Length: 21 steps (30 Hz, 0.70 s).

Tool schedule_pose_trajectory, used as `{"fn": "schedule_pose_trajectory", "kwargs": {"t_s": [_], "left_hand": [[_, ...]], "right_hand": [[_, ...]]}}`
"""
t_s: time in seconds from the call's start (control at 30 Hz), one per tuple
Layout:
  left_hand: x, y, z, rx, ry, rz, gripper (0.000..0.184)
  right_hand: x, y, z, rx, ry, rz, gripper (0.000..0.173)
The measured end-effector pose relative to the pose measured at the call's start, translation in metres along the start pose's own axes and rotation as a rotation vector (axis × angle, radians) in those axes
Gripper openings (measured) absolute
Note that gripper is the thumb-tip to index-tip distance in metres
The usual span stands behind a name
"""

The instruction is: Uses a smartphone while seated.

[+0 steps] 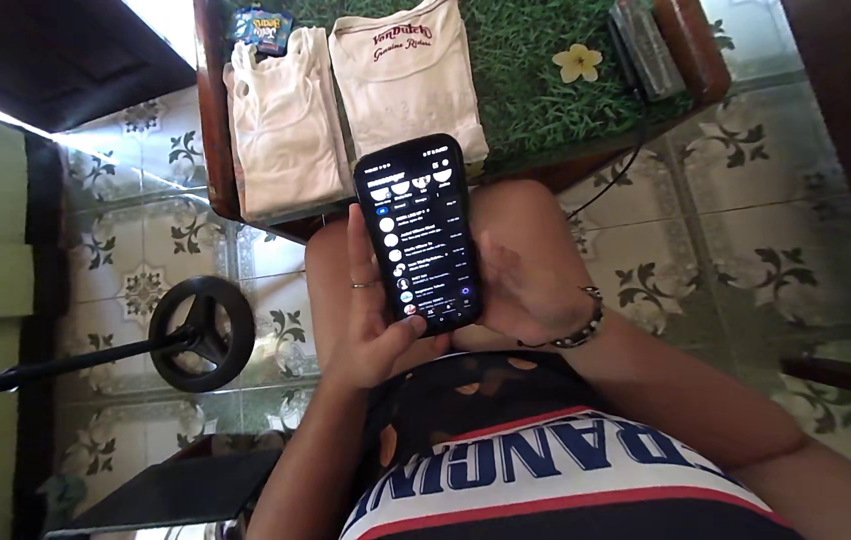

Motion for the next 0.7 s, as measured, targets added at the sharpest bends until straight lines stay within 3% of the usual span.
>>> {"fn": "schedule_pose_trajectory", "kwargs": {"t_s": [0.1,0.33,0.53,0.7], "left_hand": [[-0.001,-0.003,0.001,0.029,0.007,-0.019,0.105],[-0.003,-0.012,0.001,0.053,-0.026,0.006,0.106],[-0.008,-0.007,0.016,-0.009,-0.059,0.076,0.111],[0.004,0.001,0.034,-0.021,0.011,0.494,0.095]], "right_hand": [[0.003,0.004,0.003,-0.061,-0.032,0.088,0.063],[0.014,0.013,0.005,-0.166,-0.019,0.304,0.05],[0.014,-0.002,0.007,-0.094,-0.024,0.259,0.049],[0.023,-0.039,0.012,0.093,-0.04,0.081,0.067]]}}
Point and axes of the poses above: each hand's wrist, its own z-axis towards the middle knuckle, its own x-axis out of the back of the hand, y = z × x, the point moved 8 cm from there along z, towards the middle knuckle, and after that the axes turned 7 degrees about y, right-handed, at the moved point
